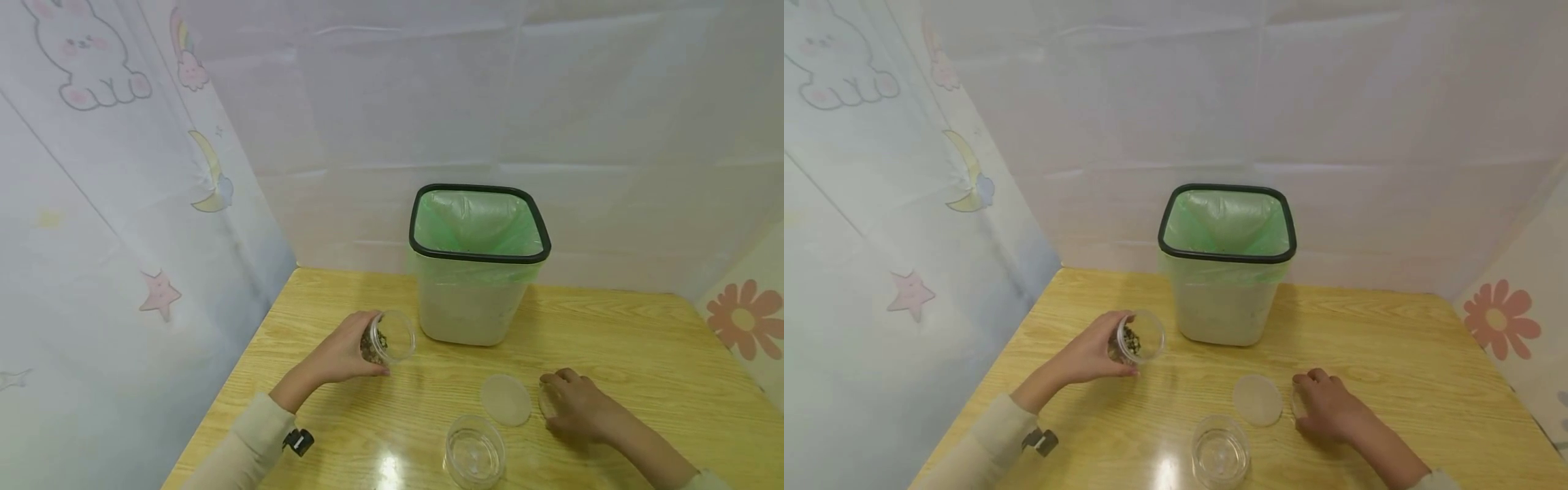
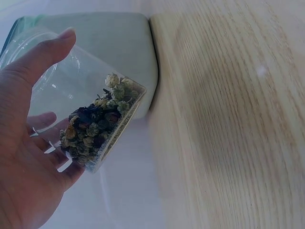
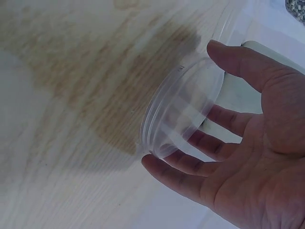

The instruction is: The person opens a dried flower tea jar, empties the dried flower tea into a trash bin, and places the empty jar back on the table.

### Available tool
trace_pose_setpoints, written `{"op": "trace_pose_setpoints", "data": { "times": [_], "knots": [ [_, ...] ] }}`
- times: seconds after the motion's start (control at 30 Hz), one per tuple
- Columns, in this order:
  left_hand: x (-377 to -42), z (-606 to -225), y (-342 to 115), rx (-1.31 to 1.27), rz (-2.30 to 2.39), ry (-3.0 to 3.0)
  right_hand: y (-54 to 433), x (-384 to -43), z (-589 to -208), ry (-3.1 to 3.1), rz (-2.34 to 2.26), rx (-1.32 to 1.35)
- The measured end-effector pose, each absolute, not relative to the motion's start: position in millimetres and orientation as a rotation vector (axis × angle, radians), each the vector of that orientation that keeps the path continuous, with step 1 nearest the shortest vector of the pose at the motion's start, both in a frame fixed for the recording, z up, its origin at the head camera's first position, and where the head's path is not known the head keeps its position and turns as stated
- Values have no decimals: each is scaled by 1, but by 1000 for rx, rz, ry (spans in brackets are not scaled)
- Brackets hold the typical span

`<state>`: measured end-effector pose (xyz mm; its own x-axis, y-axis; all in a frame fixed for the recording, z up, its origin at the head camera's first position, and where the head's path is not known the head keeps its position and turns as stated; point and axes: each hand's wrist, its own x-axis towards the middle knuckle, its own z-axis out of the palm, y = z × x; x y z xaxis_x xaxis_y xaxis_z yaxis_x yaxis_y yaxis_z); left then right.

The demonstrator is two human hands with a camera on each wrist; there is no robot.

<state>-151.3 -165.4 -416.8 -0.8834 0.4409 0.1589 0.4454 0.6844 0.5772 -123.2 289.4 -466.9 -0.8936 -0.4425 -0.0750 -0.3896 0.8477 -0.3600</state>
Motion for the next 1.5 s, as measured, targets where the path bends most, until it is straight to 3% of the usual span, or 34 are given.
{"op": "trace_pose_setpoints", "data": {
  "times": [0.47,1.03,1.5],
  "knots": [
    [-156,-404,-171,-754,-934,-2870,284,-128,-460,2851,-422,-681],
    [-168,-372,-175,-818,-861,-2771,271,-163,-339,3197,-570,-744],
    [-187,-324,-179,-835,-773,-2738,250,-171,-295,3349,-688,-908]
  ]
}}
